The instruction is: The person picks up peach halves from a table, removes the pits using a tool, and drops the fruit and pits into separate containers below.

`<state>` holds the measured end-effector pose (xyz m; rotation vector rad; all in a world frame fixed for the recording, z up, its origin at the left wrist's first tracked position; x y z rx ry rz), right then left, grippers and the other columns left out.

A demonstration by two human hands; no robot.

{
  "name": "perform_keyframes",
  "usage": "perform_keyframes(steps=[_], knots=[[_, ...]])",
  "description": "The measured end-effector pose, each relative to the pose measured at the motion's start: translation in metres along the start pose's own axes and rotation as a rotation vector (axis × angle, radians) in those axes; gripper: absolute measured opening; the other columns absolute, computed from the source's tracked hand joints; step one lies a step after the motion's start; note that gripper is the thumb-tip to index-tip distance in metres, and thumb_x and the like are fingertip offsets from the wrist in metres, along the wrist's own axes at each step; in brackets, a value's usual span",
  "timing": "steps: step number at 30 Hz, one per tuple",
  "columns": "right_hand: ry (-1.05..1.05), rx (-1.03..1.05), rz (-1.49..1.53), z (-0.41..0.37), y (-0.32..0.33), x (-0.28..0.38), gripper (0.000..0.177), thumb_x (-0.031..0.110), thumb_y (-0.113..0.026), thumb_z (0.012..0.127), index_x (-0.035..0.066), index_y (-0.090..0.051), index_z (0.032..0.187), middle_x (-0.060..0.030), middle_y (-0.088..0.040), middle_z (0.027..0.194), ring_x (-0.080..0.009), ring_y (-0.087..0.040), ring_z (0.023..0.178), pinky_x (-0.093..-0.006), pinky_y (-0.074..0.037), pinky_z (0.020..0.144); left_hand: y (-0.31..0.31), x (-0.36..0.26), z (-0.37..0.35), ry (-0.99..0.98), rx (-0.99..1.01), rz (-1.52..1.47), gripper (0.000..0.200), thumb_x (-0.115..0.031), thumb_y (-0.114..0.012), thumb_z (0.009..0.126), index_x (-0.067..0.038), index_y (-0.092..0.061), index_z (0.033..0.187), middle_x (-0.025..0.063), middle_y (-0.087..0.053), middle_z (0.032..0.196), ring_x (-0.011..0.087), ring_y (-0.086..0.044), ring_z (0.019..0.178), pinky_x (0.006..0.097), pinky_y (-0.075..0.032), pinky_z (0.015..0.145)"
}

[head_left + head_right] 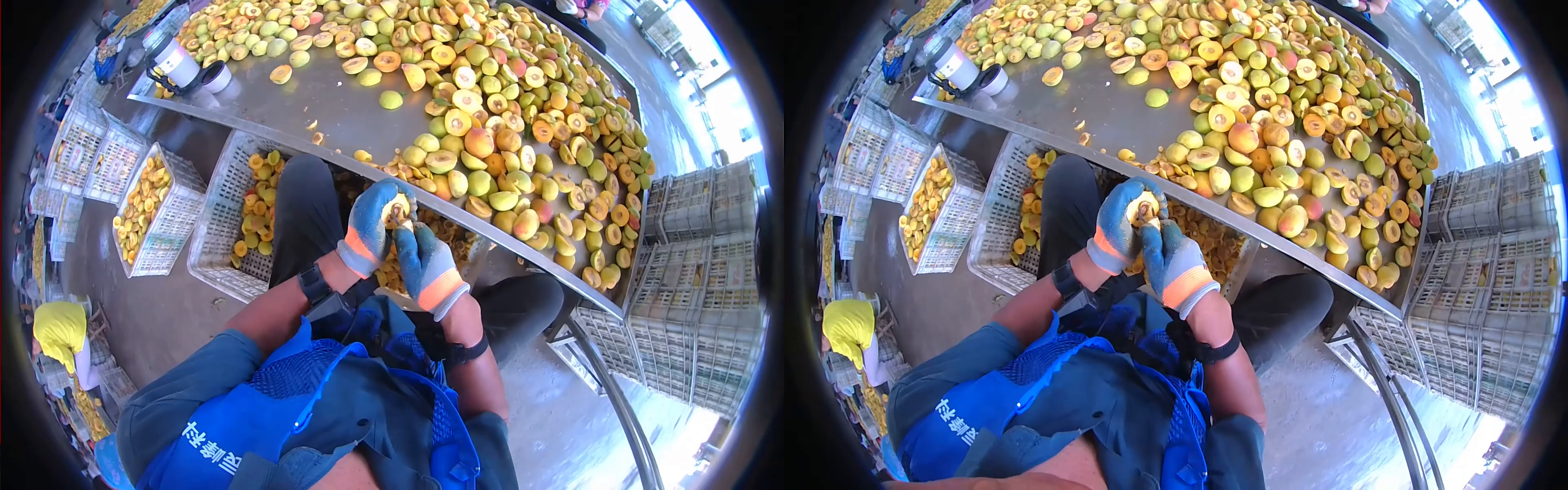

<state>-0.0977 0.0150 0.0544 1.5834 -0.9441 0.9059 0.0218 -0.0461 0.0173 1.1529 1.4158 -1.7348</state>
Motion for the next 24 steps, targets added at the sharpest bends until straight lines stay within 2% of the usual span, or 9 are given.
perform_keyframes(steps=[2, 5, 8, 11, 13, 15, 18, 21, 24], knots=[[-0.044, 0.034, 0.075, 0.002, -0.001, -0.005, 0.035, 0.026, -0.052, 0.106, -0.006, -0.062, 0.116, -0.0223, -0.071, 0.087, -0.0307, -0.07, 0.08, -0.0405, -0.053, 0.07, 0.0, 0.007, 0.001, 0.186, -0.029, -0.269, 0.012, -0.013, -0.053, 0.1, -0.004, -0.06, 0.099, 0.0063, -0.062, 0.092, 0.0148, -0.061, 0.086, 0.029, -0.052, 0.077], [-0.048, 0.049, 0.239, 0.004, -0.012, -0.018, 0.038, 0.026, -0.051, 0.106, -0.007, -0.058, 0.125, -0.0257, -0.071, 0.09, -0.0363, -0.071, 0.084, -0.0412, -0.053, 0.071, -0.005, -0.004, -0.004, 0.014, -0.033, 0.019, 0.017, -0.017, -0.048, 0.102, -0.005, -0.06, 0.103, 0.0071, -0.062, 0.095, 0.0158, -0.062, 0.087, 0.0305, -0.053, 0.081], [-0.028, -0.008, 0.154, 0.003, -0.014, -0.011, 0.044, 0.025, -0.05, 0.106, -0.007, -0.051, 0.136, -0.0273, -0.071, 0.096, -0.036, -0.072, 0.092, -0.04, -0.054, 0.076, -0.014, 0.001, -0.009, 0.104, -0.229, -0.294, 0.021, -0.02, -0.046, 0.101, -0.006, -0.061, 0.1, 0.0071, -0.062, 0.087, 0.0164, -0.062, 0.079, 0.0302, -0.053, 0.076], [0.0, -0.035, 0.082, 0.001, -0.01, -0.006, 0.048, 0.024, -0.049, 0.106, -0.007, -0.046, 0.143, -0.0291, -0.07, 0.102, -0.0344, -0.071, 0.101, -0.0386, -0.054, 0.082, -0.011, 0.002, -0.01, 0.091, -0.189, -0.203, 0.017, -0.016, -0.045, 0.104, -0.005, -0.056, 0.111, 0.0071, -0.062, 0.099, 0.0164, -0.062, 0.09, 0.0314, -0.053, 0.083], [0.005, -0.019, 0.065, 0.002, -0.009, -0.008, 0.049, 0.023, -0.049, 0.106, -0.007, -0.044, 0.144, -0.0306, -0.069, 0.105, -0.0347, -0.07, 0.106, -0.0386, -0.053, 0.086, -0.014, -0.016, -0.011, -0.184, -0.088, 0.276, 0.017, -0.015, -0.045, 0.104, -0.005, -0.057, 0.109, 0.007, -0.062, 0.099, 0.0169, -0.062, 0.089, 0.0309, -0.053, 0.082], [-0.015, 0.013, 0.03, 0.002, -0.009, -0.014, 0.05, 0.023, -0.05, 0.106, -0.007, -0.043, 0.145, -0.0323, -0.068, 0.108, -0.036, -0.069, 0.109, -0.0394, -0.053, 0.089, -0.013, -0.016, -0.011, -0.263, -0.028, 0.491, 0.018, -0.015, -0.045, 0.104, -0.004, -0.058, 0.107, 0.0073, -0.063, 0.098, 0.0175, -0.062, 0.089, 0.0309, -0.054, 0.081], [0.044, -0.033, 0.028, 0.002, -0.011, -0.021, 0.042, 0.024, -0.05, 0.107, -0.006, -0.052, 0.137, -0.0206, -0.072, 0.097, -0.0267, -0.072, 0.09, -0.0351, -0.054, 0.076, -0.005, -0.001, -0.001, -0.143, 0.046, 0.415, 0.019, -0.016, -0.045, 0.104, -0.003, -0.059, 0.103, 0.0086, -0.063, 0.095, 0.0184, -0.062, 0.087, 0.0318, -0.054, 0.08], [-0.134, 0.146, 0.309, -0.001, -0.014, -0.032, 0.034, 0.026, -0.05, 0.107, -0.003, -0.059, 0.124, -0.0053, -0.065, 0.082, -0.0122, -0.062, 0.069, -0.0279, -0.048, 0.061, -0.007, -0.006, 0.0, -0.06, 0.119, 0.248, 0.02, -0.016, -0.046, 0.104, -0.002, -0.059, 0.1, 0.0101, -0.063, 0.093, 0.0189, -0.063, 0.085, 0.0331, -0.055, 0.078], [-0.232, 0.197, 0.399, -0.002, -0.015, -0.031, 0.045, 0.035, -0.048, 0.107, -0.006, -0.061, 0.121, -0.0197, -0.069, 0.085, -0.0212, -0.064, 0.078, -0.0376, -0.053, 0.073, -0.008, -0.003, -0.001, 0.09, 0.049, -0.024, 0.019, -0.017, -0.049, 0.103, -0.002, -0.059, 0.098, 0.0108, -0.063, 0.09, 0.0194, -0.064, 0.079, 0.0341, -0.056, 0.073]])
Point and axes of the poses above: each hand's wrist, its own z-axis towards the middle knuckle, its own y-axis out of the back of the hand, x = y × z, the point moved 5 cm from there along z, towards the middle knuckle
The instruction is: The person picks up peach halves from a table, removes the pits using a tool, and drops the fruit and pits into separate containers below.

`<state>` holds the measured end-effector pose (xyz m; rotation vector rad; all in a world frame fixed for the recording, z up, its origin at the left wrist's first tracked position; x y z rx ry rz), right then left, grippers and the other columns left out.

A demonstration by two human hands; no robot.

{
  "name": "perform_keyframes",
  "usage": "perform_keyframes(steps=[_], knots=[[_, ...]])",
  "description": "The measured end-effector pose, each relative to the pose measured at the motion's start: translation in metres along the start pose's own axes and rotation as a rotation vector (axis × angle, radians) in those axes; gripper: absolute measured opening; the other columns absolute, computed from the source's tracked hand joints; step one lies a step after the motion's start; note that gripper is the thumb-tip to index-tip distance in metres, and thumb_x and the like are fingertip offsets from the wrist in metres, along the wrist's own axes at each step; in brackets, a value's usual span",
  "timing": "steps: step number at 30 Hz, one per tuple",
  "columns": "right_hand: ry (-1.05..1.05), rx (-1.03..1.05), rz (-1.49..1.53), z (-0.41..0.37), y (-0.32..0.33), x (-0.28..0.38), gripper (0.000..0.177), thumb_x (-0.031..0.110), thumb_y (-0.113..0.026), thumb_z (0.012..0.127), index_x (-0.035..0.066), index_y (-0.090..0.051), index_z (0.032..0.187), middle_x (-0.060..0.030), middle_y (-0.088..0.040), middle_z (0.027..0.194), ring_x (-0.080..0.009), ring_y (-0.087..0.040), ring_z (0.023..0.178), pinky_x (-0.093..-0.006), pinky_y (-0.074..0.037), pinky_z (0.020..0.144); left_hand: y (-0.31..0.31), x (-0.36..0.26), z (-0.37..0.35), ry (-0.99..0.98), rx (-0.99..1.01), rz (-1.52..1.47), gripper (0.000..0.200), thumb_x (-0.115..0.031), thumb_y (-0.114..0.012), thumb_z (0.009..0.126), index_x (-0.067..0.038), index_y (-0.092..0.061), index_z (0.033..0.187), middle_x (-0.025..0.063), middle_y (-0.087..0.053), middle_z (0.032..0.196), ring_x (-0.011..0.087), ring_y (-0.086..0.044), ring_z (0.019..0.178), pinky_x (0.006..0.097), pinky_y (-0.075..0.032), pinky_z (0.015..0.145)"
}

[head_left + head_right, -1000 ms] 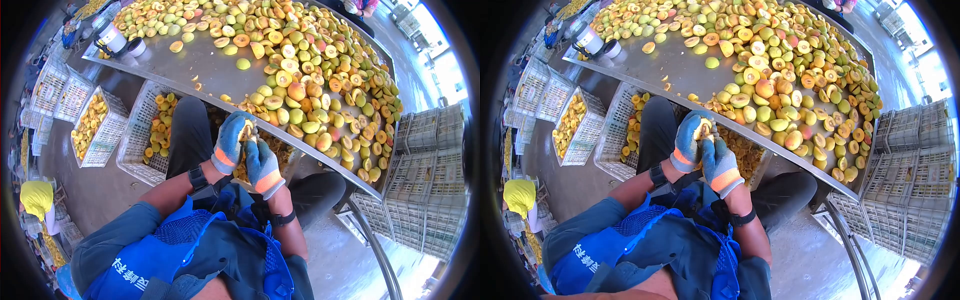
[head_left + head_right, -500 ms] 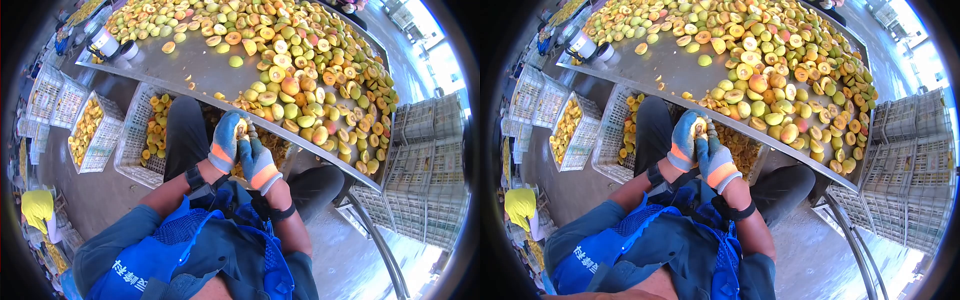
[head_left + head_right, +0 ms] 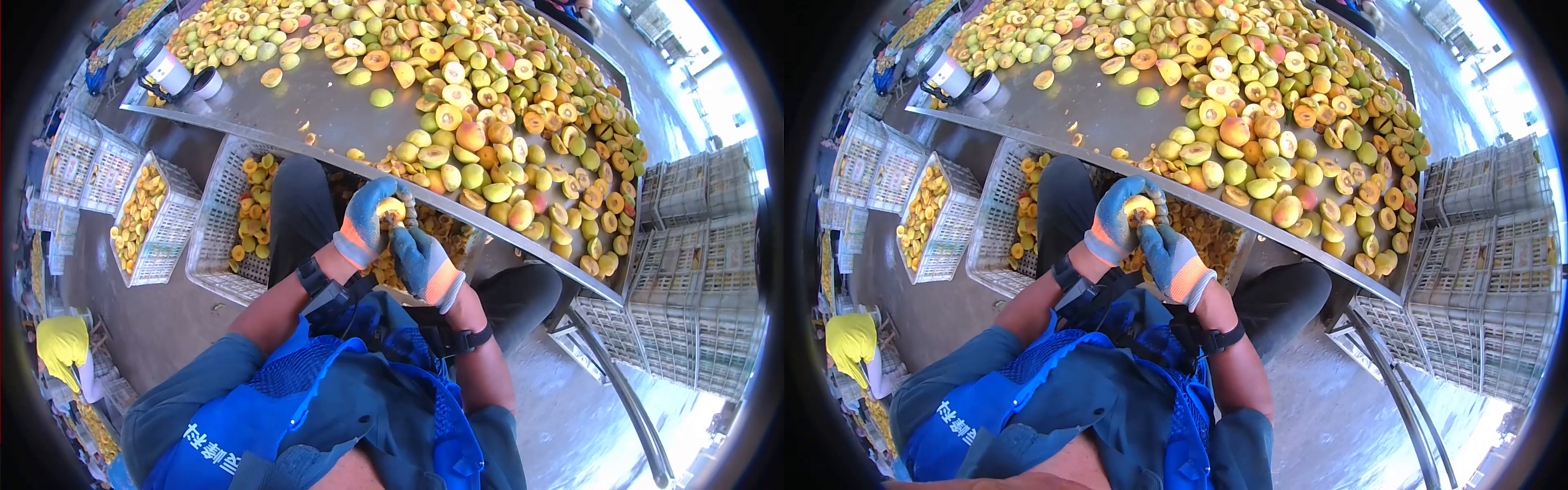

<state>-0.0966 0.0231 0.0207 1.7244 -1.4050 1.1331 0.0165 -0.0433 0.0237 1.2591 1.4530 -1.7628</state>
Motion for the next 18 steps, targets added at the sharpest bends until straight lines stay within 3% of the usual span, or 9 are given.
perform_keyframes(steps=[2, 5, 6, 9, 12, 15, 18], knots=[[0.013, 0.01, -0.096, 0.004, 0.002, -0.005, 0.045, 0.036, -0.048, 0.107, -0.006, -0.062, 0.118, -0.0167, -0.069, 0.084, -0.0201, -0.063, 0.077, -0.0362, -0.053, 0.072, 0.003, 0.004, 0.001, 0.013, -0.07, -0.078, 0.017, -0.017, -0.055, 0.1, -0.002, -0.061, 0.094, 0.0103, -0.064, 0.085, 0.019, -0.065, 0.073, 0.0343, -0.057, 0.067], [0.077, 0.001, -0.217, 0.005, -0.002, -0.004, 0.045, 0.037, -0.048, 0.107, -0.005, -0.063, 0.115, -0.01, -0.066, 0.079, -0.0159, -0.06, 0.071, -0.0327, -0.05, 0.065, 0.007, 0.015, 0.001, 0.307, -0.308, -0.336, 0.036, -0.034, -0.058, 0.099, -0.003, -0.062, 0.083, 0.0112, -0.063, 0.074, 0.0218, -0.064, 0.064, 0.0348, -0.055, 0.06], [0.105, -0.009, -0.254, 0.004, -0.002, -0.002, 0.045, 0.037, -0.048, 0.107, -0.004, -0.064, 0.114, -0.0074, -0.064, 0.077, -0.014, -0.059, 0.069, -0.0313, -0.05, 0.062, 0.008, 0.016, 0.002, 0.303, -0.306, -0.327, 0.04, -0.038, -0.058, 0.098, -0.003, -0.063, 0.079, 0.0114, -0.063, 0.072, 0.0225, -0.064, 0.062, 0.0347, -0.055, 0.059], [-0.119, 0.082, 0.1, 0.001, -0.009, -0.008, 0.035, 0.035, -0.049, 0.108, 0.004, -0.064, 0.104, 0.0043, -0.055, 0.072, -0.0046, -0.048, 0.06, -0.0233, -0.039, 0.052, 0.012, 0.021, 0.001, 0.295, -0.319, -0.314, 0.048, -0.046, -0.059, 0.096, -0.004, -0.063, 0.073, 0.0118, -0.063, 0.067, 0.0242, -0.063, 0.057, 0.0345, -0.054, 0.057], [-0.2, 0.177, 0.232, -0.005, -0.007, -0.006, 0.036, 0.036, -0.049, 0.108, 0.004, -0.064, 0.104, 0.0048, -0.054, 0.072, -0.005, -0.048, 0.059, -0.0236, -0.039, 0.052, 0.013, 0.028, -0.002, 0.307, -0.347, -0.309, 0.05, -0.047, -0.058, 0.096, -0.005, -0.063, 0.071, 0.012, -0.063, 0.066, 0.0243, -0.062, 0.056, 0.0344, -0.054, 0.057], [-0.177, 0.153, 0.181, -0.001, -0.007, -0.012, 0.037, 0.037, -0.047, 0.108, 0.004, -0.063, 0.104, 0.006, -0.052, 0.071, -0.0054, -0.048, 0.057, -0.0248, -0.039, 0.051, 0.016, 0.036, -0.004, 0.32, -0.388, -0.309, 0.051, -0.05, -0.057, 0.097, -0.005, -0.063, 0.072, 0.012, -0.063, 0.066, 0.024, -0.062, 0.055, 0.0341, -0.053, 0.056], [-0.066, 0.092, -0.07, 0.007, -0.006, -0.017, 0.025, 0.025, -0.056, 0.103, 0.001, -0.061, 0.105, 0.0, -0.055, 0.073, -0.0161, -0.054, 0.059, -0.0314, -0.044, 0.053, 0.018, 0.04, -0.005, 0.347, -0.42, -0.297, 0.051, -0.049, -0.053, 0.099, -0.006, -0.06, 0.074, 0.0108, -0.062, 0.067, 0.0224, -0.061, 0.056, 0.0328, -0.052, 0.055]])
Point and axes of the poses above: each hand's wrist, its own z-axis towards the middle knuckle, its own y-axis out of the back of the hand, x = y × z, the point moved 5 cm from there along z, towards the middle knuckle
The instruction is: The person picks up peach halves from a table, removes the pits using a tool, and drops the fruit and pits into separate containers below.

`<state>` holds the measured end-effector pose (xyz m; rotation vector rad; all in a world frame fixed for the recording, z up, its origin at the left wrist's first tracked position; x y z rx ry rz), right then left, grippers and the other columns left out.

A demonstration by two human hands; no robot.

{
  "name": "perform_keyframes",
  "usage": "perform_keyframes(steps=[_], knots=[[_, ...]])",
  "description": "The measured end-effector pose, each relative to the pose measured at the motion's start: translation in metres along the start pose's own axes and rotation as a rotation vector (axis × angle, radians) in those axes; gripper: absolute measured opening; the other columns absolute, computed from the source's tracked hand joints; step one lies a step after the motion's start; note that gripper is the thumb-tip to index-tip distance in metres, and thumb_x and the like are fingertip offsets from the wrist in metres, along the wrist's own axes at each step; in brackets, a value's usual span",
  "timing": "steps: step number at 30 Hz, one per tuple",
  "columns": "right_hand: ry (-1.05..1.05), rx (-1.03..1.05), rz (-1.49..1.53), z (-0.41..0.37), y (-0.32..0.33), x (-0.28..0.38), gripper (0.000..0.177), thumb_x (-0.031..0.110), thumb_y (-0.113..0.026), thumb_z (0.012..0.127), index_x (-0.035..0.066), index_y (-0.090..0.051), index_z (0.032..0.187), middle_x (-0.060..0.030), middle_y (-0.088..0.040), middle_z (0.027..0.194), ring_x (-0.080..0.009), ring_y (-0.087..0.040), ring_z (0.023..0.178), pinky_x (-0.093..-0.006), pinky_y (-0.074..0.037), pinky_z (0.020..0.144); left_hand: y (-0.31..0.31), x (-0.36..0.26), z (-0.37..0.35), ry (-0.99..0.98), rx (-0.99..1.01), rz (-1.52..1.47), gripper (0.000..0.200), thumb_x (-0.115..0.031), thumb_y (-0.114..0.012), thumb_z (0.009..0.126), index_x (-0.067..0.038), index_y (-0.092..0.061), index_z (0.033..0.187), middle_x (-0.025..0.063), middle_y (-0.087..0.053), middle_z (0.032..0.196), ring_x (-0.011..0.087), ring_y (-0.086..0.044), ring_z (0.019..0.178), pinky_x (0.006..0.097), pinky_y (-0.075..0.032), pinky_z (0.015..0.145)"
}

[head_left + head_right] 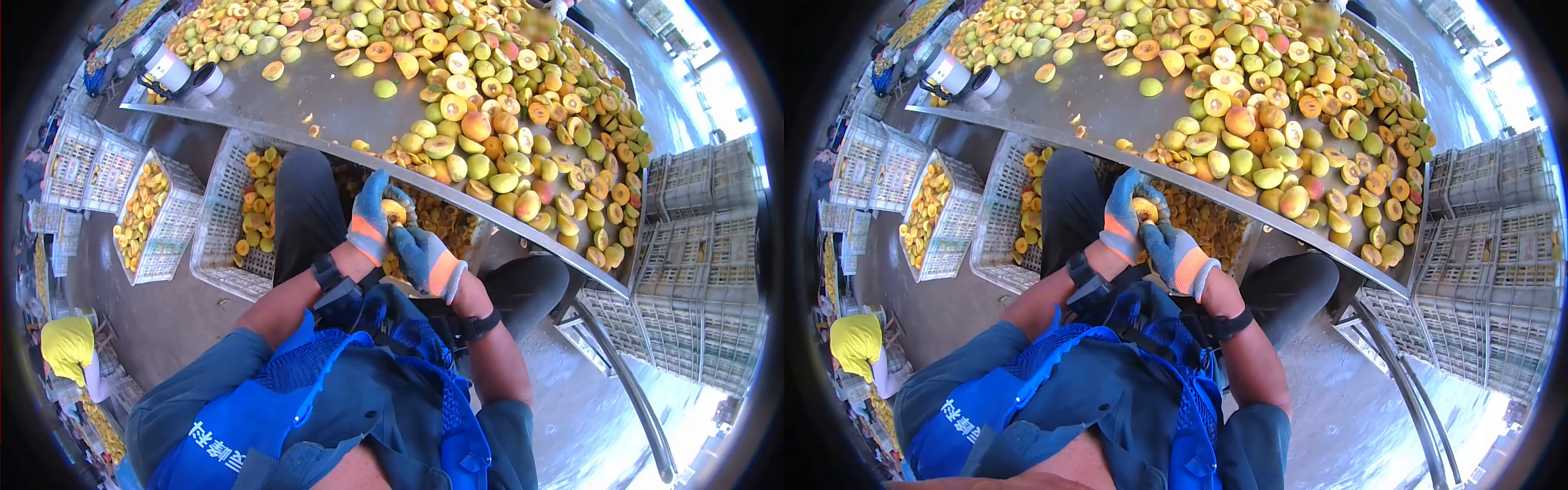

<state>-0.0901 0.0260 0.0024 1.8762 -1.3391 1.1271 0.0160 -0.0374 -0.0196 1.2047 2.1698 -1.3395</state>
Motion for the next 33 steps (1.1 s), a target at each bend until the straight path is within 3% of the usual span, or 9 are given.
perform_keyframes(steps=[2, 4, 6, 8, 10, 13, 25, 27, 33], knots=[[0.132, 0.099, -0.021, -0.002, 0.001, -0.001, 0.023, 0.016, -0.062, 0.094, -0.002, -0.059, 0.108, -0.0067, -0.058, 0.078, -0.0254, -0.058, 0.065, -0.036, -0.047, 0.058, -0.003, -0.001, -0.007, -0.026, 0.004, 0.078, 0.045, -0.045, -0.049, 0.102, -0.008, -0.058, 0.078, 0.0088, -0.059, 0.069, 0.0196, -0.06, 0.058, 0.0308, -0.05, 0.055], [0.75, 0.121, -0.501, -0.008, 0.006, 0.006, 0.039, 0.003, -0.068, 0.076, -0.005, -0.057, 0.113, -0.0186, -0.061, 0.089, -0.0414, -0.06, 0.077, -0.0433, -0.052, 0.066, -0.004, -0.001, -0.01, -0.181, 0.085, 0.128, 0.043, -0.044, -0.047, 0.105, -0.006, -0.06, 0.089, 0.0073, -0.06, 0.069, 0.0162, -0.059, 0.056, 0.0282, -0.049, 0.054], [-0.038, 0.222, 0.39, -0.014, 0.003, -0.003, 0.029, 0.031, -0.057, 0.103, 0.003, -0.062, 0.105, 0.0008, -0.059, 0.078, -0.0123, -0.057, 0.066, -0.026, -0.046, 0.057, -0.009, -0.004, -0.013, -0.182, 0.091, 0.14, 0.051, -0.048, -0.044, 0.105, -0.006, -0.061, 0.084, 0.0082, -0.061, 0.067, 0.017, -0.06, 0.058, 0.0291, -0.049, 0.057], [0.027, 0.252, 0.355, -0.022, 0.001, 0.002, 0.041, 0.046, -0.047, 0.107, 0.009, -0.062, 0.097, 0.0066, -0.052, 0.069, -0.0035, -0.046, 0.055, -0.0206, -0.035, 0.048, -0.003, 0.007, -0.006, -0.099, 0.189, 0.109, 0.059, -0.051, -0.041, 0.104, -0.006, -0.059, 0.07, 0.0101, -0.061, 0.064, 0.0192, -0.057, 0.056, 0.0306, -0.048, 0.057], [-0.1, 0.298, 0.537, -0.024, -0.003, -0.006, 0.04, 0.046, -0.048, 0.107, 0.009, -0.059, 0.096, 0.0044, -0.048, 0.061, -0.0068, -0.043, 0.046, -0.0219, -0.031, 0.042, -0.011, -0.001, -0.015, -0.13, 0.347, 0.194, 0.049, -0.047, -0.044, 0.104, -0.006, -0.059, 0.081, 0.0112, -0.059, 0.065, 0.0209, -0.057, 0.057, 0.0325, -0.048, 0.057], [-0.198, 0.345, 0.744, -0.026, -0.011, -0.012, 0.042, 0.048, -0.048, 0.106, 0.01, -0.058, 0.092, 0.005, -0.045, 0.059, -0.0071, -0.038, 0.043, -0.0215, -0.028, 0.041, -0.016, -0.004, -0.023, -0.111, 0.384, 0.181, 0.054, -0.045, -0.043, 0.104, -0.006, -0.061, 0.072, 0.0094, -0.063, 0.069, 0.0185, -0.061, 0.065, 0.0329, -0.051, 0.067], [-0.104, 0.257, 0.377, -0.024, -0.01, -0.005, 0.039, 0.046, -0.048, 0.107, 0.011, -0.06, 0.093, 0.0067, -0.046, 0.06, -0.0057, -0.039, 0.044, -0.0213, -0.029, 0.041, -0.008, -0.005, -0.018, 0.088, 0.327, 0.143, 0.047, -0.043, -0.054, 0.102, -0.006, -0.062, 0.074, 0.0093, -0.063, 0.069, 0.0189, -0.063, 0.067, 0.0307, -0.052, 0.066], [-0.182, 0.377, 0.563, -0.027, -0.012, -0.003, 0.039, 0.046, -0.048, 0.107, 0.011, -0.059, 0.094, 0.0071, -0.044, 0.059, -0.0055, -0.037, 0.043, -0.0214, -0.028, 0.041, -0.008, -0.01, -0.019, 0.105, 0.291, 0.13, 0.045, -0.043, -0.056, 0.101, -0.006, -0.062, 0.075, 0.009, -0.063, 0.07, 0.0189, -0.064, 0.068, 0.0299, -0.052, 0.067], [-0.241, 0.467, 0.725, -0.035, -0.018, -0.004, 0.039, 0.048, -0.048, 0.106, 0.012, -0.058, 0.095, 0.0067, -0.041, 0.058, -0.0056, -0.033, 0.043, -0.0219, -0.024, 0.041, 0.007, 0.001, -0.012, -0.034, 0.49, 0.176, 0.021, -0.019, -0.049, 0.108, -0.005, -0.059, 0.119, 0.0084, -0.065, 0.084, 0.0194, -0.067, 0.076, 0.033, -0.058, 0.075]])
Point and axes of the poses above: each hand's wrist, its own z-axis towards the middle knuckle, its own y-axis out of the back of the hand, x = y × z, the point moved 5 cm from there along z, towards the middle knuckle
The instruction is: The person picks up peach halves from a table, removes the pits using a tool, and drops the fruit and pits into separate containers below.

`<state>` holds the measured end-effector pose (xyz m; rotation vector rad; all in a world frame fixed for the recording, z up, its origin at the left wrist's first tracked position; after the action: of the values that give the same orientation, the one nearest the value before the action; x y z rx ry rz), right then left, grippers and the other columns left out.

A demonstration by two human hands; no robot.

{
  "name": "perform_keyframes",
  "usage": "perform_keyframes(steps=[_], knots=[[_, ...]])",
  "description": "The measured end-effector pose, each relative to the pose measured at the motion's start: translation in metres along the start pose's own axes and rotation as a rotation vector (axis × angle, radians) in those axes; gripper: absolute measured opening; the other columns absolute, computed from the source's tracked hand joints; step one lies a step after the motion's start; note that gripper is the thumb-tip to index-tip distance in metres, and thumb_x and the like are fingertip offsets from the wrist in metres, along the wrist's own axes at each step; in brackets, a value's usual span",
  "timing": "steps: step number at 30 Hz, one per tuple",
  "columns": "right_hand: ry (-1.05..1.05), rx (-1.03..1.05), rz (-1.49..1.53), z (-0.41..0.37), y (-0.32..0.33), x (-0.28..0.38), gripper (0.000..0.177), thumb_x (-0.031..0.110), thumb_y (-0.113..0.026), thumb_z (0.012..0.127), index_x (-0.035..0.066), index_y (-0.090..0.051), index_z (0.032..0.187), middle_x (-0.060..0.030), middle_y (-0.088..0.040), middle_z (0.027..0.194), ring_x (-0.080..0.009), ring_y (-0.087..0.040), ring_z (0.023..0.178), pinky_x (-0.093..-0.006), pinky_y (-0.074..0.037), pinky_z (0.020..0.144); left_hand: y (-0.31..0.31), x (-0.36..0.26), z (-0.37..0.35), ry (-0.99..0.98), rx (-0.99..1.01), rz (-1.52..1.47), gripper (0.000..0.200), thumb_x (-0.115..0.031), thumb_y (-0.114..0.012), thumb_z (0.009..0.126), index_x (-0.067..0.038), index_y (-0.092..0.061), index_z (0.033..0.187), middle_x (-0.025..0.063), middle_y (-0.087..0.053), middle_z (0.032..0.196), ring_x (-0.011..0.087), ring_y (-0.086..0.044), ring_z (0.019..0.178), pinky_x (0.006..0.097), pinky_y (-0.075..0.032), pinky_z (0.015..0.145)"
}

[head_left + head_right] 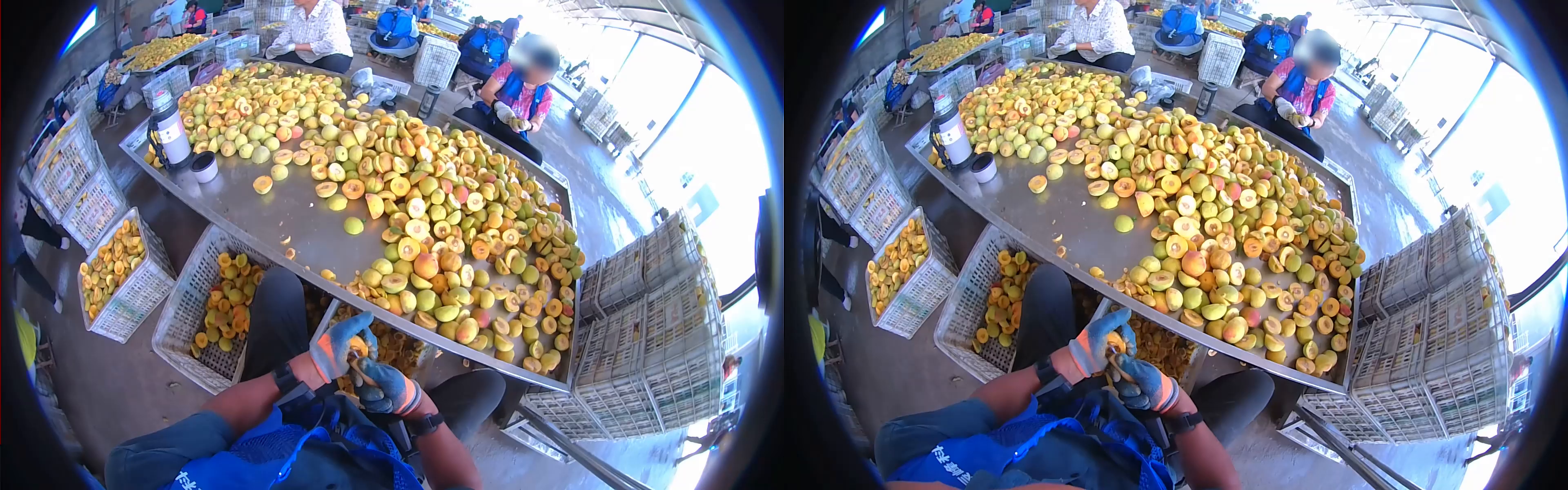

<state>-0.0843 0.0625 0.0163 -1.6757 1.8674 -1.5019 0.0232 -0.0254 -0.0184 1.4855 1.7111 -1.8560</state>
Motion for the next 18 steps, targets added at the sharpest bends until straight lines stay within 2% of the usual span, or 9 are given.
perform_keyframes(steps=[3, 4, 7, 11, 12, 14, 15, 16, 18], knots=[[0.016, -0.024, -0.058, 0.001, 0.0, -0.002, 0.039, 0.047, -0.048, 0.106, 0.011, -0.058, 0.095, 0.0066, -0.042, 0.059, -0.0055, -0.034, 0.044, -0.0212, -0.024, 0.041, 0.002, -0.002, -0.002, 0.049, -0.002, -0.162, 0.02, -0.02, -0.053, 0.106, -0.006, -0.058, 0.121, 0.0086, -0.064, 0.083, 0.0205, -0.067, 0.074, 0.0343, -0.058, 0.071], [0.076, -0.107, -0.296, 0.003, 0.002, 0.002, 0.04, 0.047, -0.049, 0.106, 0.01, -0.059, 0.094, 0.0069, -0.042, 0.06, -0.0058, -0.035, 0.046, -0.0223, -0.025, 0.043, 0.0, -0.006, -0.004, 0.069, -0.015, -0.236, 0.02, -0.021, -0.055, 0.106, -0.007, -0.059, 0.119, 0.0087, -0.064, 0.082, 0.0211, -0.067, 0.073, 0.0349, -0.058, 0.069], [0.092, -0.115, -0.375, 0.006, -0.002, 0.009, 0.041, 0.047, -0.049, 0.106, 0.009, -0.06, 0.093, 0.0073, -0.043, 0.061, -0.0058, -0.036, 0.049, -0.0233, -0.027, 0.045, 0.0, -0.015, -0.008, 0.224, -0.244, -0.38, 0.026, -0.034, -0.063, 0.1, -0.009, -0.061, 0.103, 0.0095, -0.061, 0.074, 0.024, -0.064, 0.065, 0.0382, -0.056, 0.058], [0.053, -0.12, -0.674, 0.008, 0.007, -0.004, 0.039, 0.041, -0.047, 0.108, 0.007, -0.064, 0.097, 0.0075, -0.049, 0.068, -0.0033, -0.042, 0.055, -0.0223, -0.032, 0.048, 0.023, -0.074, -0.019, -0.026, -0.353, -0.308, 0.039, -0.043, -0.063, 0.099, -0.005, -0.065, 0.092, 0.0083, -0.06, 0.07, 0.0222, -0.065, 0.064, 0.0371, -0.056, 0.058], [0.018, -0.163, -0.736, 0.001, -0.004, 0.002, 0.037, 0.038, -0.048, 0.107, 0.005, -0.064, 0.103, 0.0005, -0.057, 0.071, -0.0119, -0.053, 0.058, -0.0274, -0.04, 0.05, 0.031, -0.106, -0.03, -0.252, -0.421, -0.115, 0.039, -0.043, -0.063, 0.099, -0.006, -0.065, 0.088, 0.0076, -0.06, 0.069, 0.0213, -0.065, 0.063, 0.0364, -0.056, 0.058], [0.387, -0.331, -1.017, -0.002, 0.001, 0.003, 0.035, 0.035, -0.048, 0.107, 0.004, -0.063, 0.105, -0.0083, -0.061, 0.074, -0.0239, -0.061, 0.064, -0.0326, -0.045, 0.055, 0.084, -0.148, -0.048, -0.549, -0.577, 0.112, 0.034, -0.039, -0.066, 0.097, -0.007, -0.065, 0.088, 0.0063, -0.061, 0.072, 0.02, -0.064, 0.063, 0.0355, -0.056, 0.057], [0.583, -0.416, -1.146, -0.005, 0.0, 0.004, 0.034, 0.033, -0.047, 0.107, 0.003, -0.063, 0.106, -0.0127, -0.064, 0.075, -0.0299, -0.065, 0.067, -0.0352, -0.048, 0.058, 0.132, -0.162, -0.058, -0.616, -0.666, 0.147, 0.028, -0.035, -0.07, 0.095, -0.007, -0.066, 0.09, 0.0056, -0.061, 0.075, 0.0197, -0.064, 0.064, 0.0353, -0.055, 0.057], [0.695, -0.513, -1.165, -0.012, -0.005, 0.008, 0.047, 0.045, -0.049, 0.104, 0.001, -0.063, 0.108, -0.0151, -0.066, 0.074, -0.0289, -0.067, 0.069, -0.0397, -0.052, 0.064, 0.177, -0.182, -0.079, -0.582, -0.83, 0.439, 0.027, -0.033, -0.067, 0.097, -0.006, -0.066, 0.093, 0.0075, -0.063, 0.077, 0.0222, -0.066, 0.071, 0.0355, -0.055, 0.064], [0.352, -0.775, -1.409, -0.006, 0.017, 0.001, 0.049, 0.047, -0.048, 0.104, 0.002, -0.064, 0.11, -0.0228, -0.069, 0.083, -0.0388, -0.069, 0.081, -0.0461, -0.054, 0.072, 0.191, -0.212, -0.099, -0.639, -1.069, 1.183, 0.023, -0.028, -0.067, 0.097, -0.004, -0.066, 0.097, 0.0102, -0.065, 0.082, 0.0261, -0.067, 0.081, 0.0361, -0.055, 0.074]])
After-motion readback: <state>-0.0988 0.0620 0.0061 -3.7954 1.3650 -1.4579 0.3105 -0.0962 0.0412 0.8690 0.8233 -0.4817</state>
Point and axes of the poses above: each hand's wrist, its own z-axis towards the middle knuckle, its own y-axis out of the back of the hand, x = y × z, the point moved 5 cm from there along z, towards the middle knuckle
